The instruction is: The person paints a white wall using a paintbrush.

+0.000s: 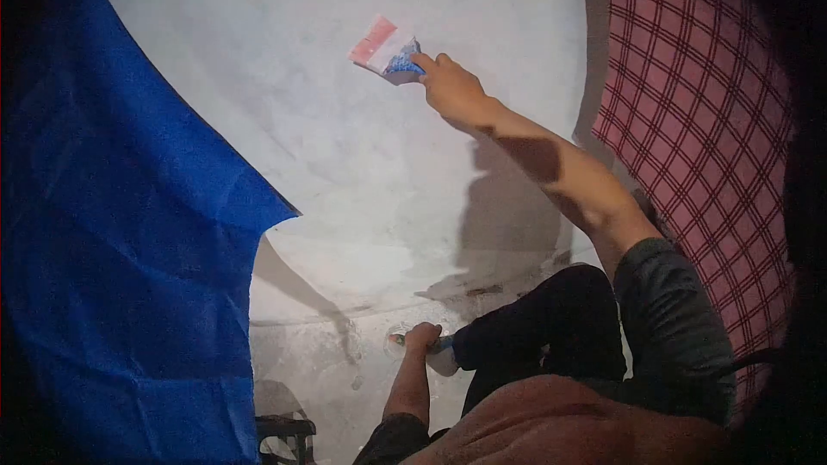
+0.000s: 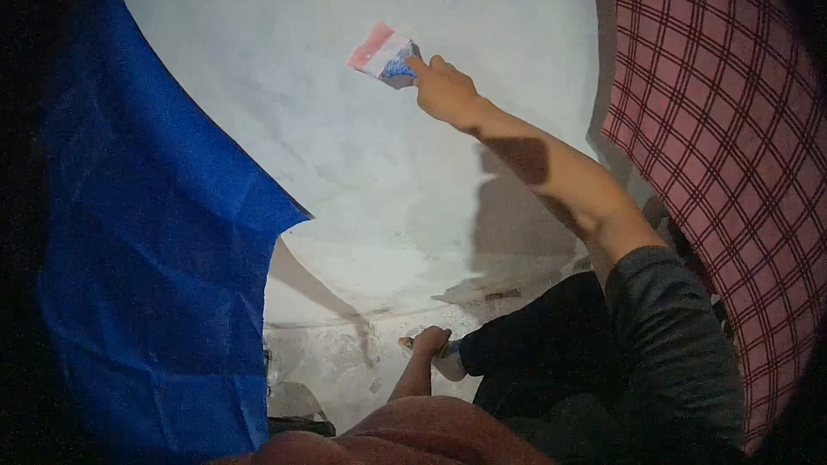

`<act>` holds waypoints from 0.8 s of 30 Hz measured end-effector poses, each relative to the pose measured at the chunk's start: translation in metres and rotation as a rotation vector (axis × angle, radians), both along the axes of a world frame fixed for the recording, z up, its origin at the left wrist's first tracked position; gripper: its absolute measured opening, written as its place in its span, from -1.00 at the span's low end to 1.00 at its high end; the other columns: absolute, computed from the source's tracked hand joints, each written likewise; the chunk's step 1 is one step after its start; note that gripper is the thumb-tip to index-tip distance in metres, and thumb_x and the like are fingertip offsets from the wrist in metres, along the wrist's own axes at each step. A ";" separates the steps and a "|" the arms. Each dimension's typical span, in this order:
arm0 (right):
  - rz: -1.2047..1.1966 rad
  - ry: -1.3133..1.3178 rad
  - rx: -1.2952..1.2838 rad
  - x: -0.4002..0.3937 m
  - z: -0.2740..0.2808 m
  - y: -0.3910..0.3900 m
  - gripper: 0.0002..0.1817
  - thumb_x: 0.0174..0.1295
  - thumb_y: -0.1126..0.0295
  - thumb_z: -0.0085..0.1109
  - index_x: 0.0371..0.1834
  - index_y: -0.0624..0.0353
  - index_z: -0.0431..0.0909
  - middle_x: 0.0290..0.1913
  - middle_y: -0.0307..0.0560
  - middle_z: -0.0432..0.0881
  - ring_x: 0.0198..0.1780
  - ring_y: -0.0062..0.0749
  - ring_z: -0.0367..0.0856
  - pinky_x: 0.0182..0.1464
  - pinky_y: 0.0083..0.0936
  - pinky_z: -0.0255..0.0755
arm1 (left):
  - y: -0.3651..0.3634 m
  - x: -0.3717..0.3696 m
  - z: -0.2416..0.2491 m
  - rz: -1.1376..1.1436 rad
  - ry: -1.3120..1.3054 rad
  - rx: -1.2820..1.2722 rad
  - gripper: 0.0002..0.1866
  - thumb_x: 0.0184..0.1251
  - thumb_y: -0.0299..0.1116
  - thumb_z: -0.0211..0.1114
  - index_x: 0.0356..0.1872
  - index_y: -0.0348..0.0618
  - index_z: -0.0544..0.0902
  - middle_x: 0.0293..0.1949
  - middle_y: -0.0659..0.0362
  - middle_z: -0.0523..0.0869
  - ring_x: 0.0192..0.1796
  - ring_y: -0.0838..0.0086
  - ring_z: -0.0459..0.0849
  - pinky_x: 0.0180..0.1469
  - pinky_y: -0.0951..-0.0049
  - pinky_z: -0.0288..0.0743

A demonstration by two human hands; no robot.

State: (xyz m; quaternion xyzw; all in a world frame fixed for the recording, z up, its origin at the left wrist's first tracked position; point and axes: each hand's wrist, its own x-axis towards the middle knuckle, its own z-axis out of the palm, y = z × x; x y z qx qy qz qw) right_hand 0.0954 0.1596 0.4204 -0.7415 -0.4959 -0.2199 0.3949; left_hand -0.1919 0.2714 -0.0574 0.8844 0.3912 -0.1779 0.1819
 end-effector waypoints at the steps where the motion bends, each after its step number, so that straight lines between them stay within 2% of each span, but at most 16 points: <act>1: 0.024 -0.001 -0.021 -0.001 0.000 0.000 -0.56 0.43 0.37 -0.12 0.37 0.08 0.25 0.05 0.16 0.46 0.03 0.02 0.53 0.03 -0.10 0.45 | -0.001 0.000 0.002 0.008 0.019 -0.001 -0.45 0.33 0.03 -0.04 -0.03 -0.23 0.67 0.10 -0.11 0.65 0.17 0.02 0.61 0.19 0.05 0.42; 5: 0.114 -0.067 0.051 0.004 -0.043 -0.003 -0.55 0.45 0.33 -0.12 0.37 0.14 0.22 -0.02 0.20 0.51 0.00 -0.06 0.57 0.03 -0.10 0.44 | -0.007 -0.004 0.019 0.028 0.035 0.011 -0.47 0.34 0.00 -0.07 0.01 -0.18 0.67 0.14 -0.04 0.64 0.19 0.08 0.60 0.21 0.08 0.42; 7: 0.377 0.123 -0.009 0.004 -0.086 -0.009 -0.53 0.46 0.31 -0.07 0.37 0.20 0.18 -0.17 0.18 0.57 -0.16 -0.14 0.62 -0.10 -0.19 0.49 | 0.001 -0.007 0.011 -0.001 0.036 0.022 -0.47 0.34 0.00 -0.07 0.02 -0.17 0.67 0.14 -0.04 0.63 0.20 0.08 0.59 0.21 0.04 0.40; 8: 0.302 0.090 -0.001 0.012 -0.124 0.003 -0.46 0.43 0.28 0.04 0.37 0.25 0.15 -0.29 0.12 0.60 -0.31 -0.22 0.63 -0.30 -0.32 0.50 | 0.004 -0.008 0.007 -0.030 0.038 0.033 -0.46 0.34 0.00 -0.08 0.03 -0.16 0.66 0.15 -0.04 0.63 0.21 0.08 0.59 0.22 0.00 0.39; 9: 0.261 0.183 -0.019 -0.003 -0.147 -0.011 -0.42 0.38 0.23 0.11 0.34 0.31 0.17 -0.27 0.16 0.62 -0.31 -0.18 0.66 -0.31 -0.32 0.52 | 0.005 -0.008 0.009 -0.035 0.042 0.031 -0.46 0.34 0.00 -0.08 0.03 -0.16 0.66 0.15 -0.04 0.63 0.21 0.08 0.59 0.22 0.00 0.39; 10: 0.254 0.099 0.027 -0.003 -0.187 -0.011 -0.36 0.36 0.12 0.13 0.34 0.31 0.20 -0.24 0.25 0.62 -0.20 -0.11 0.68 -0.16 -0.19 0.53 | 0.006 -0.009 0.010 -0.027 0.041 0.027 -0.46 0.34 0.00 -0.09 0.04 -0.18 0.66 0.15 -0.04 0.63 0.21 0.06 0.58 0.25 -0.07 0.33; 11: 0.228 0.386 -0.158 -0.011 -0.203 -0.019 -0.42 0.33 0.08 0.14 0.26 0.26 0.32 -0.22 0.27 0.63 -0.15 -0.03 0.68 -0.07 -0.13 0.51 | 0.006 -0.010 0.011 -0.016 0.044 0.022 -0.46 0.34 -0.01 -0.10 0.04 -0.19 0.66 0.14 -0.04 0.63 0.22 0.04 0.57 0.27 -0.13 0.27; 12: 0.212 0.417 -0.227 -0.014 -0.229 -0.025 -0.46 0.32 0.09 0.16 0.21 0.23 0.38 -0.20 0.24 0.64 -0.15 -0.04 0.67 -0.07 -0.14 0.50 | 0.006 -0.012 0.009 -0.014 0.057 0.021 -0.46 0.34 -0.01 -0.10 0.04 -0.19 0.66 0.14 -0.04 0.63 0.22 0.04 0.57 0.27 -0.13 0.27; 14: 0.201 0.470 -0.295 -0.009 -0.279 -0.031 -0.50 0.30 0.09 0.17 0.15 0.21 0.43 -0.19 0.21 0.64 -0.14 -0.04 0.67 -0.06 -0.16 0.50 | 0.008 -0.015 0.001 0.028 0.029 0.066 -0.45 0.35 -0.02 -0.12 0.01 -0.25 0.66 0.14 -0.06 0.63 0.22 0.00 0.56 0.31 -0.23 0.15; 16: 0.165 0.522 -0.484 -0.012 -0.309 -0.037 -0.60 0.30 0.12 0.17 0.02 0.22 0.52 -0.17 0.13 0.66 -0.15 -0.04 0.67 -0.04 -0.19 0.49 | 0.014 -0.018 -0.007 0.041 0.048 0.093 -0.45 0.35 -0.04 -0.12 0.00 -0.25 0.66 0.15 -0.08 0.63 0.21 0.00 0.57 0.32 -0.22 0.12; 17: 0.164 0.558 -0.483 -0.012 -0.323 -0.035 -0.60 0.30 0.12 0.17 0.02 0.22 0.52 -0.17 0.13 0.66 -0.15 -0.04 0.67 -0.04 -0.19 0.49 | 0.018 -0.021 -0.010 0.046 0.049 0.119 -0.46 0.36 -0.06 -0.13 -0.01 -0.26 0.67 0.15 -0.09 0.62 0.20 0.00 0.58 0.33 -0.20 0.09; 18: 0.185 0.594 -0.499 -0.016 -0.317 -0.036 -0.61 0.31 0.13 0.17 0.01 0.21 0.53 -0.20 0.12 0.66 -0.16 -0.05 0.66 -0.03 -0.18 0.48 | 0.018 -0.022 -0.010 0.032 0.084 0.109 -0.46 0.36 -0.06 -0.13 -0.01 -0.26 0.67 0.15 -0.09 0.62 0.20 0.00 0.58 0.33 -0.20 0.09; 20: 0.196 0.654 -0.515 -0.016 -0.316 -0.035 -0.62 0.32 0.13 0.16 -0.01 0.21 0.54 -0.23 0.10 0.66 -0.18 -0.06 0.66 -0.03 -0.18 0.47 | 0.025 -0.015 -0.008 0.074 0.038 0.259 -0.49 0.35 -0.09 -0.14 -0.05 -0.21 0.70 0.09 -0.11 0.66 0.15 0.04 0.61 0.26 -0.23 0.10; 22: 0.287 0.568 -0.133 -0.013 -0.313 -0.023 -0.64 0.36 0.11 0.12 -0.06 0.20 0.56 -0.32 0.05 0.67 -0.25 -0.18 0.66 -0.10 -0.20 0.47 | 0.035 -0.010 -0.005 0.051 0.076 0.294 -0.51 0.34 -0.11 -0.13 -0.07 -0.19 0.71 0.05 -0.09 0.68 0.13 0.07 0.63 0.22 -0.24 0.10; 24: 0.422 0.812 -0.117 0.008 -0.294 -0.013 -0.70 0.39 0.16 0.07 -0.09 0.20 0.50 -0.41 -0.12 0.59 -0.39 -0.39 0.58 -0.28 -0.37 0.51 | 0.041 -0.004 0.001 0.041 0.103 0.329 -0.52 0.34 -0.13 -0.12 -0.08 -0.17 0.72 0.01 -0.08 0.71 0.11 0.09 0.65 0.19 -0.24 0.09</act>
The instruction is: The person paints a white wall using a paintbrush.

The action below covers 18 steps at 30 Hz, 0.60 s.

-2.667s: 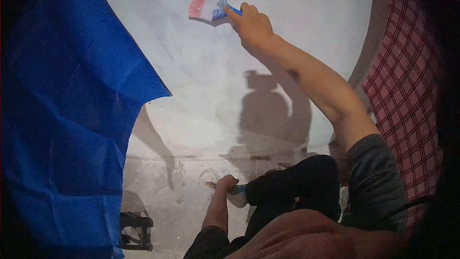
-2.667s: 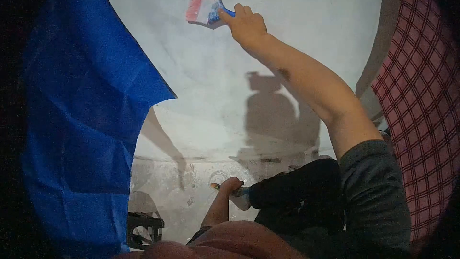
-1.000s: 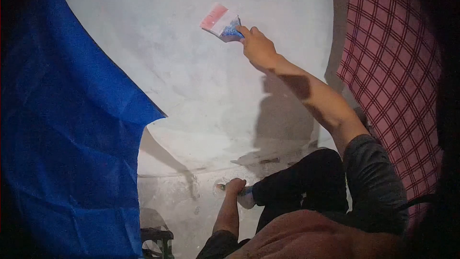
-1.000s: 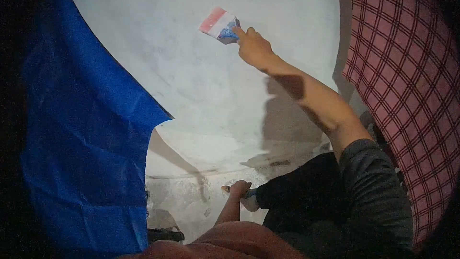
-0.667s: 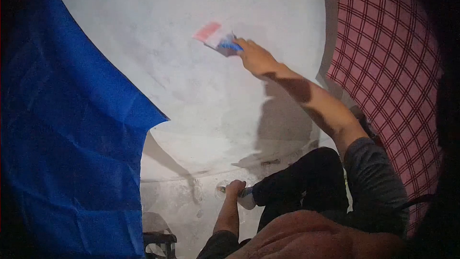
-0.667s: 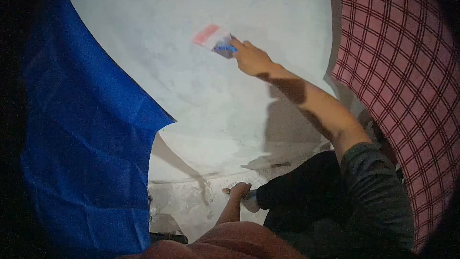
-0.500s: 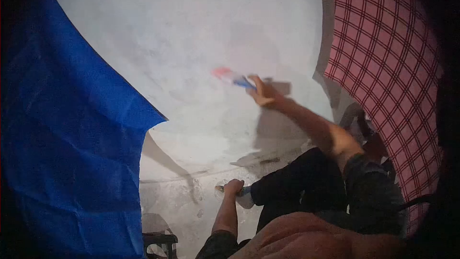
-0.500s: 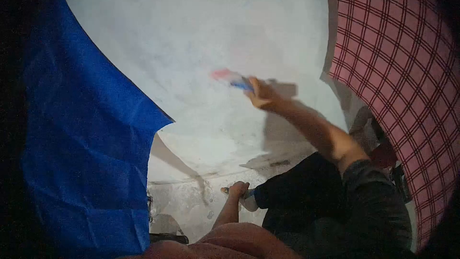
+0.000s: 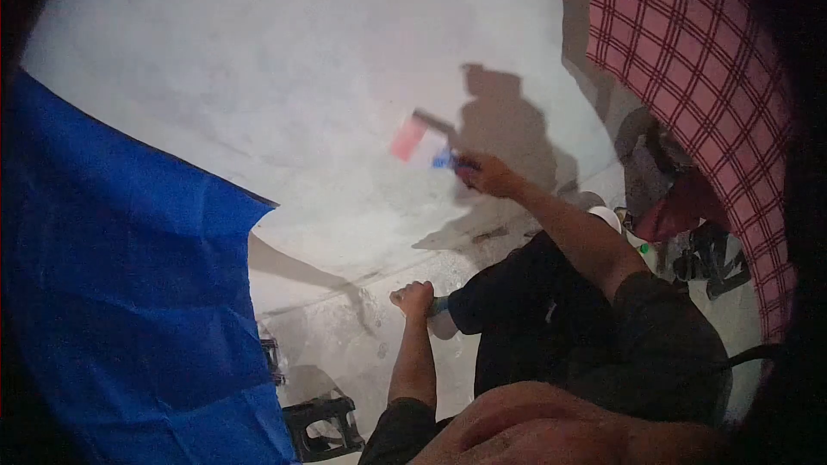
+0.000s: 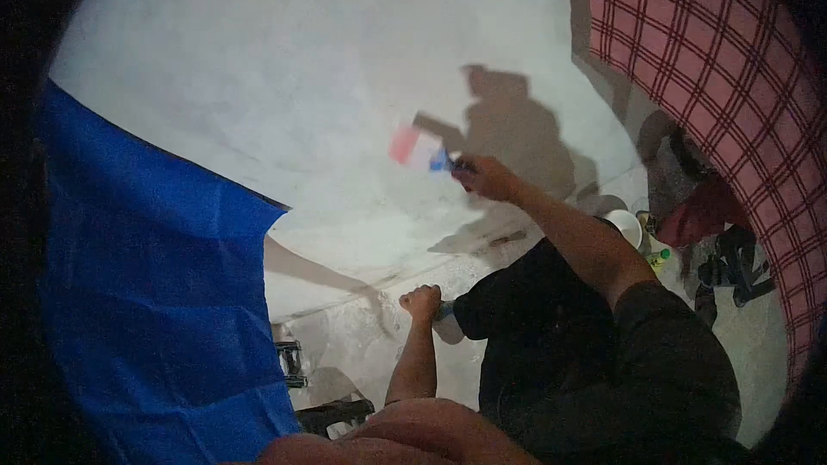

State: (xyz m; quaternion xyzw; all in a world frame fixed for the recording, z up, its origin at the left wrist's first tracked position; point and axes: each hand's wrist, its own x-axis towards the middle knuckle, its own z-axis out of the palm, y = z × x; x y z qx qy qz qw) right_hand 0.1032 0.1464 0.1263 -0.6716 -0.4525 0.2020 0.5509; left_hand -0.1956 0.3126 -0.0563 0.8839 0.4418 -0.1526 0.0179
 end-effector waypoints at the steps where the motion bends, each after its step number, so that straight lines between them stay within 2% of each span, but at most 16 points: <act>1: -0.004 0.090 0.059 0.009 0.013 0.001 -0.68 0.42 0.12 0.04 -0.11 0.18 0.50 -0.44 -0.16 0.56 -0.44 -0.45 0.53 -0.36 -0.42 0.48 | -0.003 0.003 0.011 -0.006 0.003 0.008 -0.53 0.33 -0.13 -0.10 -0.10 -0.17 0.72 -0.03 -0.06 0.73 0.08 0.11 0.66 0.16 -0.24 0.10; 3: -0.017 0.193 0.108 0.032 0.022 0.011 -0.67 0.44 0.09 0.01 -0.13 0.16 0.50 -0.47 -0.19 0.53 -0.50 -0.51 0.49 -0.44 -0.48 0.45 | -0.005 0.009 0.023 -0.020 0.020 0.006 -0.54 0.33 -0.12 -0.08 -0.11 -0.16 0.73 -0.06 -0.04 0.74 0.06 0.12 0.67 0.14 -0.24 0.11; 5: -0.158 0.316 0.363 0.058 0.014 0.022 -0.65 0.48 0.05 -0.08 -0.14 0.15 0.45 -0.48 -0.20 0.51 -0.57 -0.52 0.43 -0.55 -0.51 0.36 | -0.006 0.013 0.026 0.016 0.020 0.007 -0.53 0.30 -0.08 -0.03 -0.08 -0.16 0.72 -0.02 -0.05 0.72 0.11 0.03 0.62 0.17 -0.27 0.13; 6: -0.170 0.327 0.355 0.073 -0.002 0.025 -0.65 0.48 0.05 -0.08 -0.14 0.15 0.45 -0.48 -0.20 0.51 -0.57 -0.52 0.43 -0.55 -0.51 0.36 | -0.003 0.016 0.021 0.008 0.034 -0.001 -0.53 0.30 -0.08 -0.03 -0.08 -0.16 0.72 -0.02 -0.05 0.72 0.11 0.03 0.62 0.17 -0.27 0.13; 8: -0.178 0.435 0.166 0.097 -0.051 0.027 -0.63 0.50 0.05 -0.15 -0.11 0.16 0.43 -0.50 -0.20 0.48 -0.59 -0.52 0.42 -0.56 -0.49 0.35 | 0.005 0.019 0.009 0.125 0.016 0.008 -0.50 0.27 -0.03 0.00 -0.04 -0.17 0.71 0.03 -0.08 0.69 0.18 -0.12 0.53 0.20 -0.31 0.16; 9: -0.185 0.448 0.161 0.096 -0.071 0.025 -0.63 0.50 0.05 -0.15 -0.11 0.16 0.43 -0.50 -0.20 0.48 -0.59 -0.52 0.42 -0.56 -0.49 0.35 | 0.001 0.022 0.020 0.145 -0.039 -0.038 -0.49 0.26 -0.01 0.01 -0.01 -0.16 0.70 0.08 -0.12 0.65 0.23 -0.22 0.45 0.22 -0.31 0.22; 12: -0.136 0.381 -0.005 0.068 -0.111 0.023 -0.63 0.50 0.06 -0.19 -0.08 0.16 0.41 -0.50 -0.21 0.45 -0.59 -0.52 0.39 -0.57 -0.46 0.34 | 0.010 0.031 0.017 0.133 -0.055 -0.038 -0.48 0.26 -0.01 0.03 0.00 -0.17 0.69 0.09 -0.16 0.64 0.23 -0.21 0.46 0.19 -0.26 0.29; 14: -0.098 0.495 -0.266 0.055 -0.122 0.029 -0.65 0.49 0.09 -0.18 -0.08 0.18 0.40 -0.51 -0.20 0.43 -0.59 -0.48 0.37 -0.55 -0.42 0.35 | 0.023 0.038 0.002 0.081 -0.031 -0.088 -0.48 0.26 0.00 0.04 0.00 -0.18 0.69 0.09 -0.18 0.63 0.24 -0.21 0.45 0.20 -0.23 0.31; 15: -0.097 0.495 -0.270 0.054 -0.120 0.029 -0.65 0.49 0.09 -0.18 -0.08 0.18 0.40 -0.51 -0.20 0.43 -0.59 -0.48 0.37 -0.55 -0.42 0.35 | 0.025 0.041 0.002 0.032 -0.009 -0.131 -0.48 0.25 0.00 0.05 0.01 -0.18 0.69 0.10 -0.19 0.62 0.24 -0.21 0.45 0.21 -0.20 0.32; 17: 0.057 0.501 -0.466 0.053 -0.117 0.027 -0.57 0.48 0.04 -0.16 0.13 0.18 0.35 -0.42 -0.13 0.52 -0.49 -0.39 0.46 -0.45 -0.35 0.40 | 0.025 0.049 -0.002 0.041 0.007 -0.126 -0.48 0.24 0.00 0.05 0.00 -0.18 0.69 0.09 -0.19 0.63 0.23 -0.21 0.46 0.21 -0.19 0.33; 18: 0.059 0.504 -0.468 0.050 -0.117 0.026 -0.57 0.48 0.04 -0.16 0.13 0.18 0.35 -0.42 -0.13 0.52 -0.49 -0.39 0.46 -0.45 -0.35 0.40 | 0.022 0.053 0.000 0.048 0.022 -0.121 -0.48 0.23 -0.01 0.06 -0.01 -0.18 0.69 0.07 -0.18 0.64 0.23 -0.21 0.46 0.21 -0.18 0.34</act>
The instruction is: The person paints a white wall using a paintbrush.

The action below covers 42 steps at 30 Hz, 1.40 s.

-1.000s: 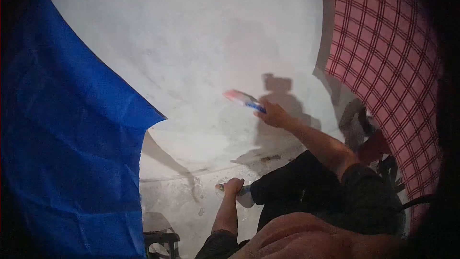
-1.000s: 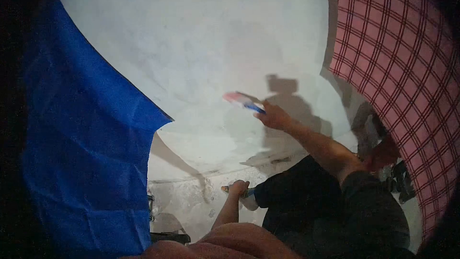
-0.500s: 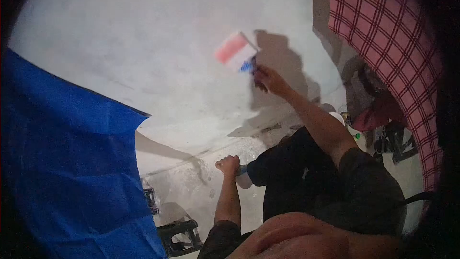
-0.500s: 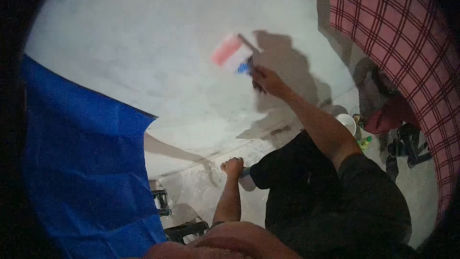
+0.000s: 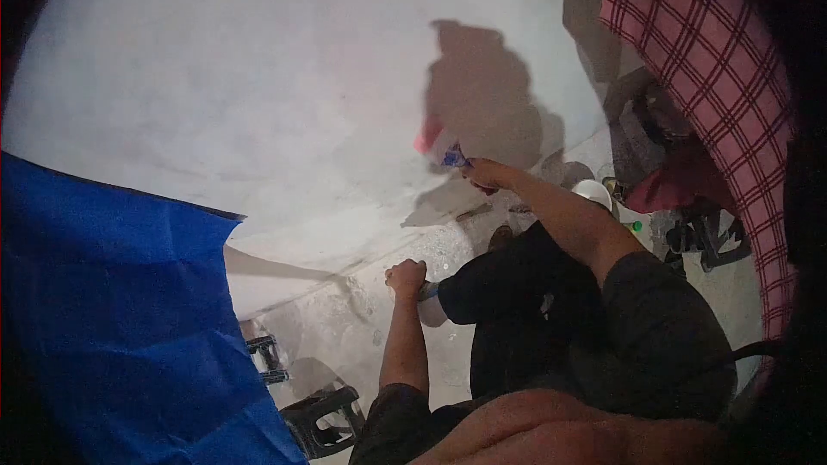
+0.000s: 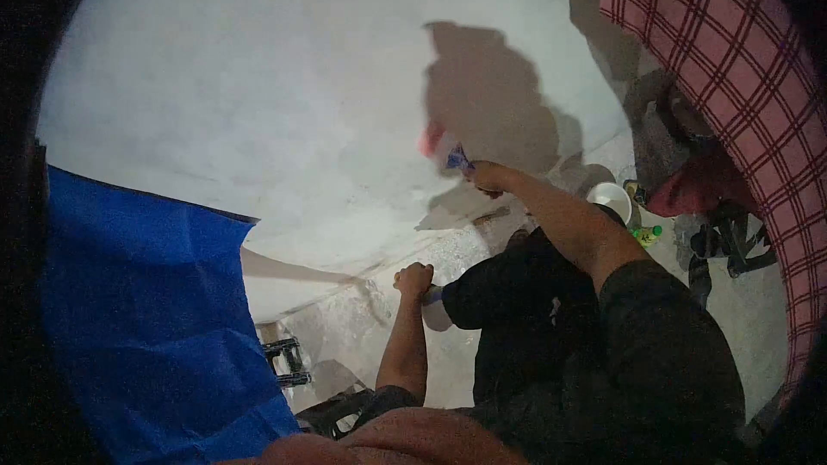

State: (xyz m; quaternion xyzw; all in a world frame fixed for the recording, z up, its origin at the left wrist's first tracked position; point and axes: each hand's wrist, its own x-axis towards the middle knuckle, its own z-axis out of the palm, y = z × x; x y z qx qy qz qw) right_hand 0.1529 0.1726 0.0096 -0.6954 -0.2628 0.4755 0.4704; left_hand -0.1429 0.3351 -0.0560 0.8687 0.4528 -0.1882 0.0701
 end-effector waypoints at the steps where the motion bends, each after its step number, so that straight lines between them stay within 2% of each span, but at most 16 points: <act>1: 0.039 -0.107 -0.104 -0.004 0.000 -0.001 -0.51 0.46 0.02 -0.15 0.18 0.22 0.37 -0.35 -0.05 0.57 -0.43 -0.31 0.52 -0.36 -0.28 0.45 | -0.004 0.002 0.006 0.001 0.004 -0.002 -0.48 0.23 -0.01 0.06 -0.01 -0.18 0.69 0.07 -0.18 0.64 0.23 -0.21 0.46 0.21 -0.18 0.34; 3: 0.078 -0.211 -0.212 -0.013 0.000 -0.003 -0.45 0.44 0.01 -0.13 0.23 0.27 0.38 -0.28 0.03 0.62 -0.37 -0.22 0.57 -0.28 -0.21 0.50 | -0.010 0.002 0.011 -0.010 -0.037 0.005 -0.50 0.23 -0.01 0.07 -0.03 -0.17 0.70 0.05 -0.17 0.66 0.20 -0.21 0.49 0.18 -0.20 0.36; 5: 0.292 -0.620 -0.584 -0.019 0.003 -0.004 -0.46 0.38 0.03 -0.02 0.15 0.30 0.53 -0.09 0.16 0.66 -0.15 -0.16 0.65 -0.08 -0.18 0.50 | -0.009 0.002 0.009 -0.030 -0.044 0.019 -0.50 0.22 -0.01 0.06 -0.04 -0.16 0.71 0.04 -0.16 0.66 0.19 -0.20 0.50 0.17 -0.20 0.36; 6: 0.290 -0.622 -0.586 -0.023 0.006 -0.005 -0.46 0.38 0.03 -0.02 0.15 0.30 0.53 -0.09 0.16 0.66 -0.15 -0.16 0.65 -0.08 -0.18 0.50 | -0.008 0.003 0.010 -0.046 -0.051 0.039 -0.51 0.22 -0.01 0.06 -0.06 -0.15 0.71 0.03 -0.16 0.67 0.18 -0.20 0.51 0.17 -0.21 0.37; 12: 0.082 -0.888 -0.212 -0.048 0.044 0.008 -0.55 0.36 0.09 0.02 0.00 0.31 0.55 -0.12 0.20 0.62 -0.07 0.04 0.64 0.00 -0.11 0.49 | 0.004 0.003 0.003 -0.063 0.011 -0.038 -0.52 0.25 -0.02 0.02 -0.07 -0.15 0.71 0.03 -0.16 0.67 0.19 -0.18 0.51 0.16 -0.23 0.36; 14: -0.192 -1.091 0.276 -0.056 0.056 0.014 -0.62 0.38 0.14 0.02 -0.04 0.29 0.50 -0.12 0.19 0.57 -0.06 0.04 0.61 0.00 -0.12 0.47 | -0.001 -0.002 0.002 -0.036 -0.024 -0.002 -0.51 0.26 -0.02 0.01 -0.06 -0.15 0.71 0.03 -0.16 0.67 0.20 -0.19 0.50 0.16 -0.23 0.36; 18: -0.370 -1.047 0.493 -0.031 0.103 0.013 -0.66 0.39 0.19 0.01 0.00 0.26 0.44 -0.05 0.20 0.54 -0.04 0.07 0.59 0.01 -0.08 0.44 | 0.001 -0.010 -0.010 -0.017 -0.051 0.065 -0.51 0.27 -0.02 0.02 -0.03 -0.15 0.70 0.05 -0.14 0.66 0.22 -0.18 0.48 0.18 -0.24 0.34; 20: -0.677 -1.084 0.613 -0.003 0.111 0.015 -0.67 0.42 0.19 -0.02 -0.02 0.27 0.41 -0.14 0.22 0.54 -0.07 0.13 0.57 -0.01 -0.05 0.41 | -0.003 -0.011 -0.003 0.013 -0.042 0.051 -0.51 0.27 -0.03 0.02 -0.03 -0.14 0.70 0.06 -0.15 0.66 0.22 -0.17 0.48 0.20 -0.23 0.33; 21: -0.683 -1.085 0.610 0.007 0.113 0.010 -0.67 0.42 0.19 -0.02 -0.02 0.27 0.41 -0.14 0.22 0.54 -0.07 0.13 0.57 -0.01 -0.05 0.41 | -0.004 -0.012 0.001 0.047 -0.037 0.036 -0.51 0.27 -0.03 0.02 -0.02 -0.14 0.70 0.07 -0.15 0.65 0.23 -0.17 0.47 0.21 -0.21 0.32; 23: -0.679 -0.597 0.362 0.026 0.117 -0.008 -0.63 0.45 0.15 -0.06 0.00 0.29 0.39 -0.30 0.20 0.54 -0.15 0.17 0.58 -0.01 -0.05 0.39 | 0.001 -0.019 -0.003 0.043 -0.071 0.024 -0.51 0.27 -0.03 0.02 -0.02 -0.14 0.71 0.07 -0.16 0.65 0.24 -0.18 0.46 0.23 -0.19 0.32; 27: -0.530 -0.494 0.442 0.058 0.031 0.007 -0.59 0.47 0.11 -0.11 0.08 0.26 0.36 -0.43 0.07 0.53 -0.34 -0.01 0.61 -0.19 -0.09 0.47 | 0.002 -0.023 0.004 0.061 -0.130 0.003 -0.51 0.27 -0.02 0.02 -0.03 -0.12 0.72 0.09 -0.16 0.64 0.26 -0.17 0.43 0.25 -0.14 0.31; 29: -0.419 -0.202 0.311 0.036 0.021 0.004 -0.71 0.46 0.11 -0.07 -0.01 0.08 0.36 -0.48 -0.21 0.44 -0.58 -0.52 0.42 -0.59 -0.44 0.34 | 0.000 -0.021 0.004 0.058 -0.130 0.002 -0.52 0.27 -0.02 0.02 -0.03 -0.11 0.72 0.09 -0.16 0.64 0.25 -0.17 0.44 0.25 -0.15 0.30; 32: -0.418 -0.077 0.191 0.016 0.022 -0.008 -0.66 0.45 0.07 -0.05 0.05 0.09 0.31 -0.54 -0.20 0.41 -0.59 -0.50 0.41 -0.59 -0.43 0.33 | 0.002 -0.021 -0.014 0.047 -0.118 0.027 -0.51 0.27 -0.01 0.02 -0.03 -0.12 0.72 0.09 -0.16 0.63 0.24 -0.20 0.43 0.25 -0.17 0.28; 35: -0.426 -0.196 -0.103 0.010 0.018 -0.026 -0.69 0.41 0.09 0.00 -0.06 0.12 0.42 -0.53 -0.13 0.46 -0.55 -0.42 0.48 -0.52 -0.33 0.40 | -0.007 -0.023 -0.006 0.024 -0.122 0.034 -0.48 0.28 0.01 0.01 -0.01 -0.15 0.71 0.11 -0.17 0.62 0.24 -0.23 0.41 0.25 -0.18 0.28; 39: -0.311 -0.189 -0.429 0.042 -0.061 -0.032 -0.68 0.37 0.11 0.01 -0.18 0.16 0.53 -0.41 -0.05 0.54 -0.52 -0.36 0.47 -0.48 -0.24 0.40 | -0.013 -0.021 0.006 -0.037 -0.021 0.017 -0.45 0.30 0.04 0.00 0.01 -0.17 0.70 0.12 -0.16 0.63 0.27 -0.23 0.38 0.24 -0.15 0.28; 42: -0.036 -0.558 -0.576 0.051 -0.083 -0.041 -0.74 0.20 0.19 0.19 -0.38 0.19 0.54 -0.44 -0.05 0.56 -0.48 -0.33 0.48 -0.35 -0.25 0.40 | -0.024 -0.024 0.012 0.034 -0.052 0.076 -0.46 0.28 0.04 -0.01 -0.05 -0.16 0.72 0.05 -0.09 0.68 0.22 -0.22 0.44 0.27 -0.12 0.21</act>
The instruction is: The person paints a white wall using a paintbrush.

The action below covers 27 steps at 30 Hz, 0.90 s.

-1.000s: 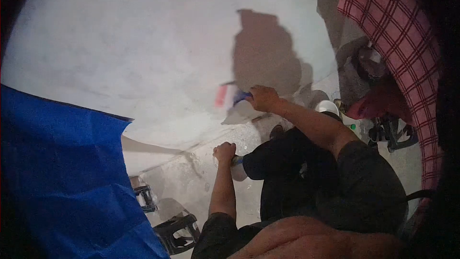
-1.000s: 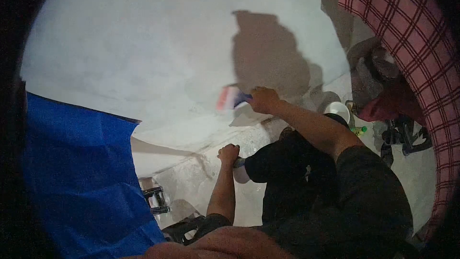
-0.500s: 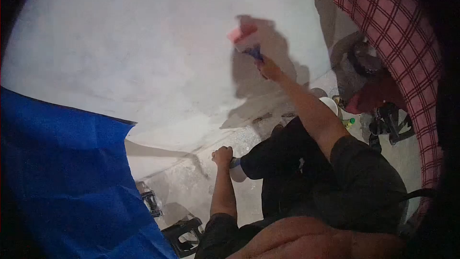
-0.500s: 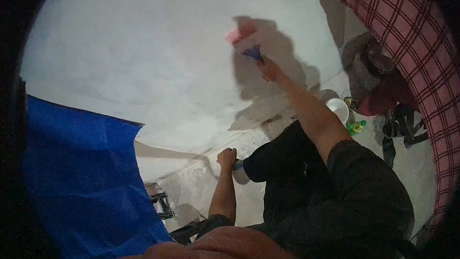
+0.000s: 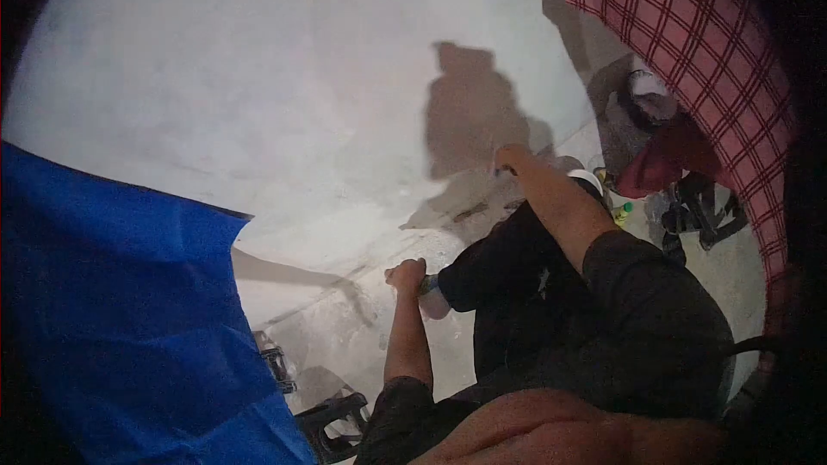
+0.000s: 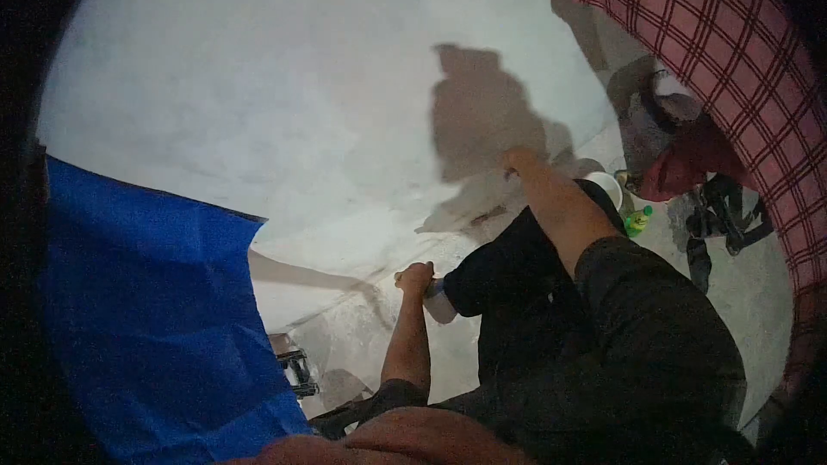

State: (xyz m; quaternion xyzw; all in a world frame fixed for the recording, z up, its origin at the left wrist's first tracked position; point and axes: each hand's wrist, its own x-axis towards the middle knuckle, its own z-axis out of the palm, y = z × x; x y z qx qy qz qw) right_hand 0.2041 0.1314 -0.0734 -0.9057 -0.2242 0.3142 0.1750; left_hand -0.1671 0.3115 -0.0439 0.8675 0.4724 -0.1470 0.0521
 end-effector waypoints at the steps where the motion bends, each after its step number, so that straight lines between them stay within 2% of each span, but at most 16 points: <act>1: 0.078 -0.052 -0.060 -0.001 0.001 -0.001 -0.74 0.21 0.20 0.18 -0.37 0.20 0.56 -0.44 -0.04 0.57 -0.47 -0.31 0.50 -0.35 -0.24 0.41 | 0.010 -0.003 -0.005 -0.062 0.031 -0.081 -0.47 0.27 0.03 -0.03 -0.09 -0.14 0.73 0.02 -0.03 0.71 0.15 -0.12 0.54 0.28 -0.08 0.17; 4: 0.264 -0.100 -0.163 -0.006 0.012 0.004 -0.74 0.23 0.21 0.14 -0.34 0.21 0.59 -0.44 0.01 0.60 -0.46 -0.26 0.55 -0.32 -0.22 0.45 | 0.009 -0.012 -0.003 -0.080 0.015 -0.101 -0.48 0.26 0.01 -0.05 -0.10 -0.16 0.73 0.01 -0.01 0.72 0.11 -0.01 0.60 0.25 -0.06 0.17; 7: 0.460 -0.202 -0.126 -0.013 0.032 0.034 -0.74 0.26 0.23 0.11 -0.31 0.22 0.63 -0.44 0.06 0.63 -0.44 -0.21 0.60 -0.30 -0.20 0.48 | 0.006 -0.014 0.001 -0.063 0.000 -0.046 -0.48 0.28 -0.01 -0.07 -0.09 -0.15 0.73 0.01 -0.02 0.72 0.11 0.06 0.61 0.21 -0.04 0.20; 10: 0.536 -0.278 0.193 -0.030 0.053 0.068 -0.72 0.29 0.25 0.07 -0.28 0.23 0.67 -0.44 0.11 0.66 -0.43 -0.16 0.66 -0.28 -0.18 0.51 | 0.014 -0.014 -0.008 -0.027 -0.022 -0.044 -0.49 0.28 -0.01 -0.06 -0.12 -0.13 0.75 -0.01 -0.01 0.73 0.10 0.03 0.61 0.18 -0.06 0.23; 12: 0.275 -0.138 0.517 -0.085 0.160 0.044 -0.63 0.32 0.15 0.00 -0.16 0.23 0.65 -0.25 0.17 0.68 -0.27 -0.13 0.65 -0.10 -0.29 0.50 | 0.026 -0.016 -0.029 -0.056 -0.026 -0.034 -0.50 0.29 -0.01 -0.06 -0.12 -0.11 0.75 -0.01 -0.01 0.73 0.10 0.02 0.61 0.16 -0.07 0.26; 14: 0.294 -0.496 0.994 -0.097 0.172 0.058 -0.68 0.38 0.13 0.04 -0.15 0.17 0.60 -0.39 -0.06 0.64 -0.41 -0.19 0.63 -0.24 -0.21 0.47 | 0.027 -0.018 -0.032 -0.085 -0.028 -0.026 -0.50 0.29 -0.01 -0.06 -0.12 -0.10 0.75 -0.01 -0.01 0.73 0.09 0.00 0.61 0.14 -0.08 0.28; 16: 0.213 -0.527 1.188 -0.105 0.214 0.056 -0.62 0.37 0.10 0.04 -0.34 0.26 0.54 -0.42 -0.02 0.62 -0.37 -0.23 0.60 -0.21 -0.29 0.49 | 0.018 -0.018 -0.016 -0.089 -0.005 -0.016 -0.50 0.31 -0.01 -0.06 -0.11 -0.11 0.74 -0.02 0.00 0.73 0.08 -0.02 0.62 0.13 -0.11 0.31; 17: 0.211 -0.518 1.188 -0.103 0.229 0.057 -0.62 0.37 0.10 0.04 -0.34 0.26 0.54 -0.42 -0.02 0.62 -0.37 -0.23 0.60 -0.21 -0.29 0.49 | 0.018 -0.018 -0.015 -0.086 0.003 -0.017 -0.50 0.31 -0.01 -0.06 -0.11 -0.11 0.74 -0.02 0.00 0.73 0.08 -0.02 0.62 0.13 -0.11 0.31; 18: 0.128 -0.324 1.259 -0.097 0.242 0.058 -0.62 0.37 0.09 0.05 -0.35 0.23 0.54 -0.46 -0.08 0.58 -0.42 -0.31 0.56 -0.26 -0.31 0.47 | 0.018 -0.018 -0.014 -0.066 -0.006 -0.025 -0.50 0.31 0.00 -0.06 -0.10 -0.10 0.74 -0.02 0.00 0.73 0.10 -0.05 0.60 0.14 -0.13 0.31; 19: 0.043 -0.129 1.320 -0.086 0.246 0.061 -0.62 0.38 0.07 0.06 -0.37 0.20 0.53 -0.51 -0.15 0.54 -0.46 -0.39 0.52 -0.30 -0.32 0.46 | 0.021 -0.019 -0.020 -0.047 -0.016 -0.033 -0.50 0.32 0.00 -0.06 -0.10 -0.10 0.74 -0.02 0.00 0.73 0.12 -0.09 0.58 0.16 -0.16 0.31; 20: 0.036 -0.126 1.318 -0.070 0.243 0.066 -0.62 0.38 0.07 0.06 -0.37 0.20 0.53 -0.51 -0.15 0.54 -0.46 -0.39 0.52 -0.30 -0.32 0.46 | 0.029 -0.022 -0.033 -0.050 -0.009 -0.034 -0.50 0.32 0.00 -0.06 -0.10 -0.10 0.74 -0.02 0.00 0.73 0.12 -0.09 0.58 0.16 -0.16 0.31; 22: -0.009 -0.023 1.253 -0.036 0.211 0.080 -0.63 0.38 0.05 0.05 -0.33 0.17 0.54 -0.51 -0.23 0.52 -0.49 -0.52 0.48 -0.38 -0.40 0.42 | 0.061 -0.031 -0.085 -0.176 -0.037 -0.048 -0.51 0.33 0.00 -0.05 -0.08 -0.09 0.73 -0.01 0.03 0.73 0.17 -0.19 0.51 0.17 -0.23 0.30; 24: -0.033 -0.008 1.167 -0.029 0.172 0.075 -0.63 0.39 0.05 0.02 -0.27 0.16 0.58 -0.53 -0.22 0.52 -0.50 -0.51 0.47 -0.39 -0.42 0.41 | 0.040 -0.026 -0.047 -0.101 -0.040 -0.053 -0.51 0.33 0.00 -0.05 -0.06 -0.09 0.72 0.01 0.02 0.72 0.20 -0.23 0.47 0.18 -0.26 0.29; 26: -0.123 0.315 1.043 -0.040 0.139 0.065 -0.64 0.42 0.07 -0.02 -0.18 0.15 0.58 -0.52 -0.28 0.49 -0.54 -0.57 0.41 -0.48 -0.51 0.34 | 0.030 -0.018 -0.025 -0.022 -0.043 -0.059 -0.52 0.34 -0.01 -0.05 -0.05 -0.09 0.71 0.03 0.01 0.70 0.22 -0.27 0.43 0.18 -0.29 0.28; 27: -0.127 0.317 1.036 -0.041 0.126 0.066 -0.64 0.42 0.07 -0.02 -0.18 0.15 0.58 -0.52 -0.28 0.49 -0.54 -0.57 0.41 -0.48 -0.51 0.34 | 0.030 -0.017 -0.022 -0.022 -0.036 -0.055 -0.51 0.34 -0.02 -0.06 -0.03 -0.10 0.70 0.05 -0.01 0.69 0.23 -0.27 0.42 0.18 -0.31 0.28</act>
